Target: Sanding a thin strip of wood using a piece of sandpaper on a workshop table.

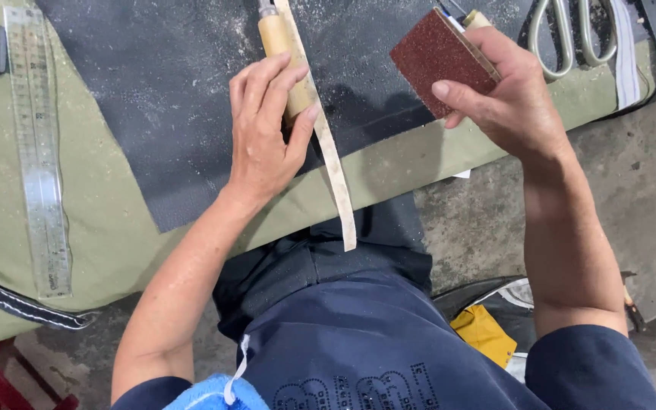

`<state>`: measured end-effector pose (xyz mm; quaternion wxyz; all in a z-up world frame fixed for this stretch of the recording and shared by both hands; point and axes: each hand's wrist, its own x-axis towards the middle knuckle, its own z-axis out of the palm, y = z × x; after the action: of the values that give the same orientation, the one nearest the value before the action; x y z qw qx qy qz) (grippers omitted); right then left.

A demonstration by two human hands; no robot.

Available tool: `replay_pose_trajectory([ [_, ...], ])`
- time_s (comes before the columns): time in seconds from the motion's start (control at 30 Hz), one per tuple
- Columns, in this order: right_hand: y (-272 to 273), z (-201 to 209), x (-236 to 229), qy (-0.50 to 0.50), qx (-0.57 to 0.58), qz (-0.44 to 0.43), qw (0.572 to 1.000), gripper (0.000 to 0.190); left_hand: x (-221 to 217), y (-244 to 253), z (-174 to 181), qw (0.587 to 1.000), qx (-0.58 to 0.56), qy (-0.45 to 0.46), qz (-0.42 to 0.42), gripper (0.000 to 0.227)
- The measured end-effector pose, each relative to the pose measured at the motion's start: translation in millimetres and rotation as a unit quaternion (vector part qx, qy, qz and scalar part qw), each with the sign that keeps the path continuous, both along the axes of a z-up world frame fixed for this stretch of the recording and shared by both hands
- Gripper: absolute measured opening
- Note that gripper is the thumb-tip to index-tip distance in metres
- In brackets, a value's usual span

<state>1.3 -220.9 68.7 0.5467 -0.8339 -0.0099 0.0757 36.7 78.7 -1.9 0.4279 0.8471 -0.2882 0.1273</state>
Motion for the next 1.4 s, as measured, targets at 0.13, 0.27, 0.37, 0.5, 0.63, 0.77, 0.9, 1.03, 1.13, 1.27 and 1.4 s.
replay_pose_trajectory([
  [0.13, 3.6, 3.8, 2.2, -0.013, 0.059, 0.017, 0.998, 0.031, 1.3, 1.4, 2.6, 1.000, -0.010, 0.027, 0.003, 0.033],
  [0.27, 19.8, -18.8, 1.7, 0.020, 0.120, -0.071, 0.990, 0.031, 12.6, 7.7, 0.4, 0.999, -0.011, 0.043, -0.005, 0.034],
  [0.37, 35.8, -35.9, 1.8, 0.026, 0.226, -0.030, 0.973, 0.034, 21.1, 12.5, 2.1, 0.999, -0.008, 0.046, -0.020, 0.033],
  [0.5, 67.8, -47.5, -12.3, 0.178, 0.418, -0.067, 0.888, 0.031, 27.5, 14.9, -1.5, 0.998, -0.023, 0.047, -0.020, 0.035],
  [0.63, 78.9, -45.0, -25.9, 0.213, 0.398, -0.035, 0.891, 0.025, 27.0, 15.0, -8.4, 0.995, -0.060, 0.079, -0.011, 0.039],
  [0.77, 87.3, -59.4, -29.0, 0.228, 0.364, 0.010, 0.903, 0.022, 23.6, 10.1, -3.5, 0.986, -0.100, 0.128, 0.020, 0.035],
  [0.9, 94.1, -49.2, -30.9, 0.194, 0.346, -0.004, 0.918, 0.018, 20.4, 7.0, -4.1, 0.971, -0.144, 0.189, 0.036, 0.037],
  [1.03, 96.3, -27.8, -27.4, 0.156, 0.302, 0.002, 0.940, 0.016, 20.4, 7.6, -9.0, 0.948, -0.192, 0.251, 0.048, 0.036],
  [1.13, 92.7, -35.2, -31.0, 0.137, 0.286, 0.030, 0.948, 0.016, 21.0, 12.7, -5.0, 0.934, -0.221, 0.274, 0.066, 0.026],
  [1.27, 101.6, -49.6, -31.0, 0.143, 0.299, 0.056, 0.942, 0.015, 17.7, 11.4, -3.9, 0.889, -0.304, 0.338, 0.048, 0.030],
  [1.4, 103.3, -53.0, -31.1, 0.152, 0.309, 0.070, 0.936, 0.011, 20.0, 6.7, 4.0, 0.869, -0.330, 0.368, 0.008, 0.050],
])
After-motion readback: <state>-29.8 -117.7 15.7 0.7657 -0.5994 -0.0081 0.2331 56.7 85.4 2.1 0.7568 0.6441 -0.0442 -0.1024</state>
